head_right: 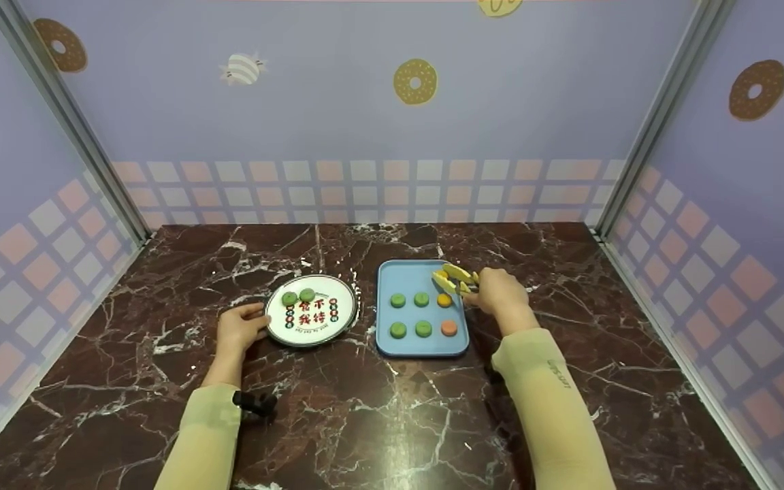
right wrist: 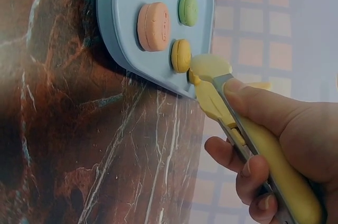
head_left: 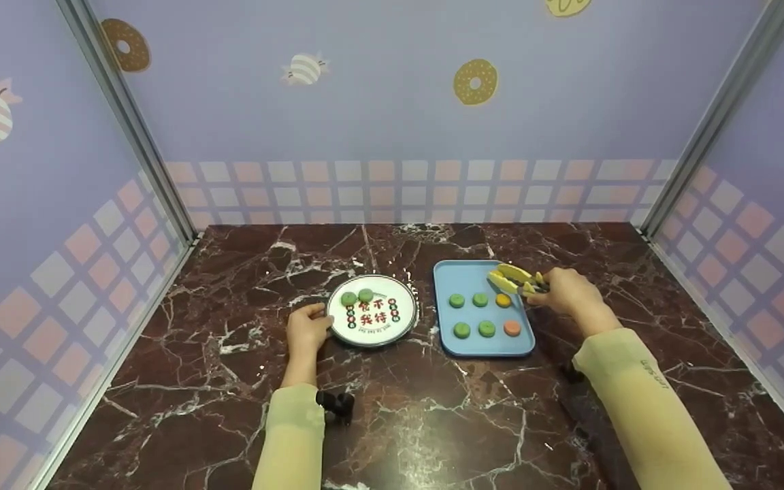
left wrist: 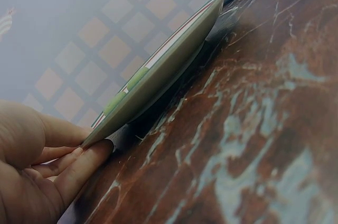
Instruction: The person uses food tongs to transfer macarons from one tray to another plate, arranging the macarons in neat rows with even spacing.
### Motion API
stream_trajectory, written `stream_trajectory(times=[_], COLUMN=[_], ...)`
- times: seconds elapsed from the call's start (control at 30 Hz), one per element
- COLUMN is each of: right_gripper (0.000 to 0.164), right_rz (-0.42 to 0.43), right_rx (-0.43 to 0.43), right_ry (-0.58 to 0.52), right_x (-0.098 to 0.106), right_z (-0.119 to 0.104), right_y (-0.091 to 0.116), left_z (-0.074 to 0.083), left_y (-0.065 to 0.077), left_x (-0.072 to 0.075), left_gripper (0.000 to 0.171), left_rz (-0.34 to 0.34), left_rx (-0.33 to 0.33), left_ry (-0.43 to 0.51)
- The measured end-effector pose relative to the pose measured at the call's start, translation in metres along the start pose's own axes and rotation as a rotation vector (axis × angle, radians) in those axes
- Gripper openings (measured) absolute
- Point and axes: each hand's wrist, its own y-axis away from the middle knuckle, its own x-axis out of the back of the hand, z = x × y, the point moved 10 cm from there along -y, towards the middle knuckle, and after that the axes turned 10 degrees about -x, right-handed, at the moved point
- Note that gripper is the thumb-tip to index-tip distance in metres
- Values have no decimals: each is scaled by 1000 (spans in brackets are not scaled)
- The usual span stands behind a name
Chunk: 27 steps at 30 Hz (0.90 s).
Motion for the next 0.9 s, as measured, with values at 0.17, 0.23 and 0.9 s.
stream_trajectory(times=[0.17,0.23,0.9], right_gripper=[32,31,49], right_rz=[10,10,-11], right_rx=[17,20,41], right_ry=[-11,-16,1], right_x=[1,1,-2], right_z=[0,-1,-19], right_y=[1,2,3], left_z=[1,1,-2], left_y=[0,0,-1], left_x=[0,0,1], left_gripper=[40,40,39], left_rz=[-5,-3,8], left_rx=[7,5,14], left_ry=[-7,-10,-7])
